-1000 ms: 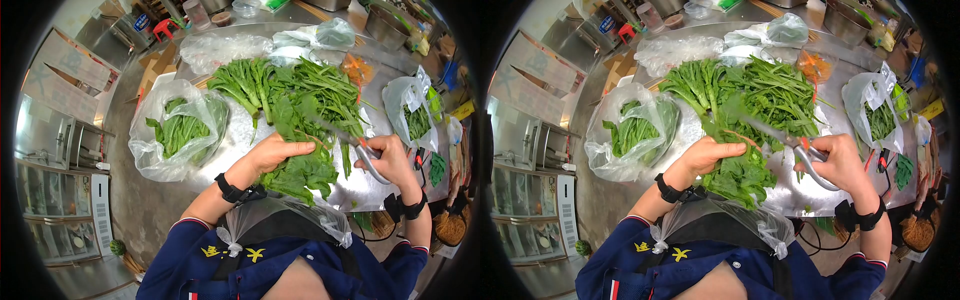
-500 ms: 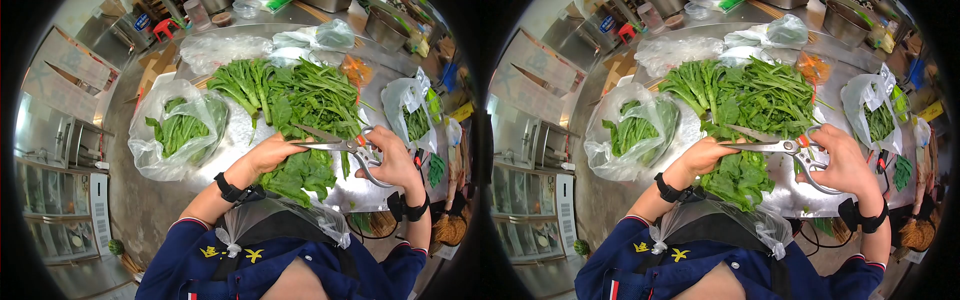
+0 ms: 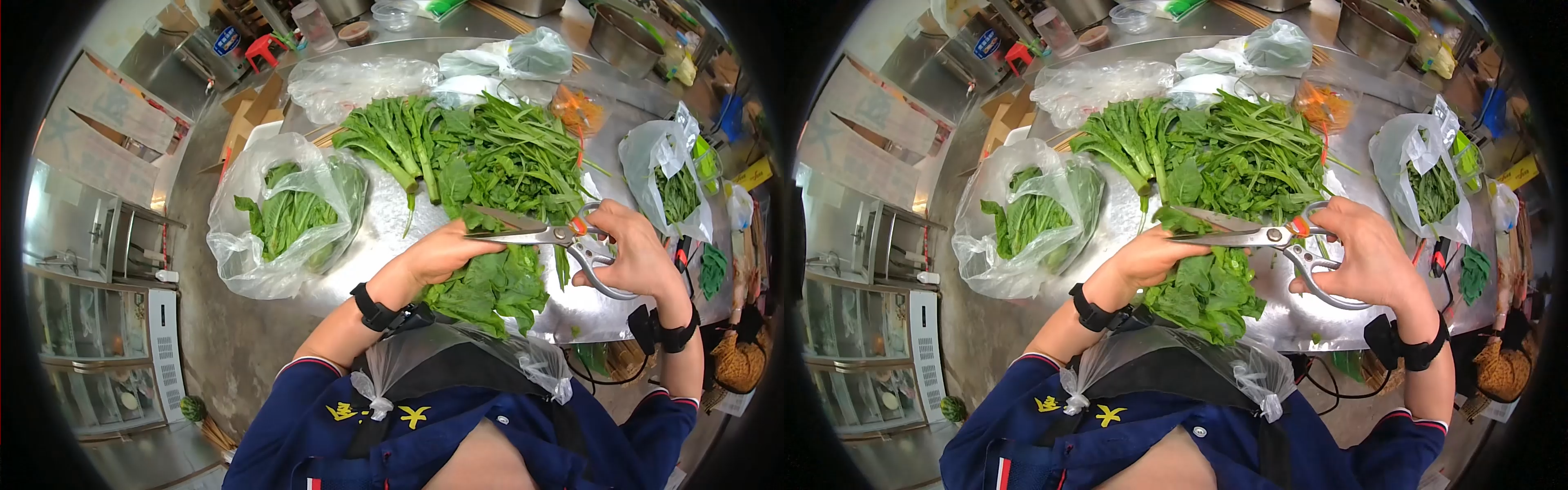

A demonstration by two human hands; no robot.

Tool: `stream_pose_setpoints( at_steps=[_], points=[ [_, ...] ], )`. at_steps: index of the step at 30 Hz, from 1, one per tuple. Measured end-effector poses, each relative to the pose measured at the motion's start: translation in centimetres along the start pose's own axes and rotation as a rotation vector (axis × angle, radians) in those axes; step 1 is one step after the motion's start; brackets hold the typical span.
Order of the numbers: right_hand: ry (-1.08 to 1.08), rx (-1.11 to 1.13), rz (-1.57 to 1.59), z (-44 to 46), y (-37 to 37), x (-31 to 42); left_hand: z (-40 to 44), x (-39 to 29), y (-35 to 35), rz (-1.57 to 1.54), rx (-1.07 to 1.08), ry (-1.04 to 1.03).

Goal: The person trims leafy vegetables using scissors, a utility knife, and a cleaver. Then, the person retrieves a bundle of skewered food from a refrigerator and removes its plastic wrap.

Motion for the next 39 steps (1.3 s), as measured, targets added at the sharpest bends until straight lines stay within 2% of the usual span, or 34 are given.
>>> stream_pose_setpoints(
  at_steps=[4,7,8,10,14,16,18,20,22,24,26,30,31,35,39],
  points=[
    [0.008,0.007,0.028,0.6,-0.2,0.5,0.5,0.3,-0.9,0.014,0.006,0.018],
    [0.038,-0.018,-0.014,0.9,-0.3,0.8,0.2,-0.1,-1.2,0.016,-0.069,0.072],
    [0.041,-0.017,-0.013,1.0,-0.3,0.7,0.5,0.0,-0.9,0.052,-0.015,0.037],
    [-0.053,0.045,-0.107,0.8,-0.2,-0.1,0.6,0.1,-0.7,0.088,0.041,-0.001],
    [-0.168,0.0,-0.11,0.0,-0.4,-1.1,0.0,-1.1,-0.7,0.016,-0.022,0.017],
    [-0.368,-0.199,0.371,-0.6,-0.8,-2.2,-0.4,-1.9,-0.3,-0.018,-0.017,0.013],
    [-0.326,-0.204,0.369,-1.7,-1.6,-3.6,-1.0,-2.0,0.6,0.124,-0.155,-0.128],
    [-0.106,-0.277,0.258,-2.5,-3.7,-4.9,-1.9,-2.1,1.5,0.121,-0.195,-0.162],
    [-0.151,-0.228,0.247,-2.6,-4.4,-2.4,-3.2,-3.0,1.8,0.023,-0.265,-0.263],
    [-0.085,-0.199,0.19,-2.6,-4.9,-1.6,-4.3,-3.4,2.7,0.006,-0.292,-0.258],
    [-0.062,-0.214,0.186,-2.5,-4.8,-0.7,-5.4,-3.1,3.8,0.158,-0.337,-0.313],
    [0.017,-0.251,0.149,-1.8,-2.5,1.8,-6.1,-3.9,2.4,0.114,-0.33,-0.335],
    [0.035,-0.224,0.053,-1.7,-1.5,2.6,-6.2,-3.5,2.9,0.216,-0.348,-0.316],
    [0.029,-0.121,-0.167,-1.6,1.1,4.2,-6.5,-3.3,2.3,0.218,-0.326,-0.333],
    [0.009,-0.132,-0.173,-1.4,2.1,5.1,-6.7,-3.4,1.8,0.227,-0.29,-0.327]
  ],
)
Point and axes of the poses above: each hand's wrist, its own z-axis towards the middle knuckle, its own y-axis out of the back of the hand, x = y × z, the point moved 1 cm from there along z, towards the middle knuckle, and after that the axes turned 10 degrees about z, right-handed, at the moved point
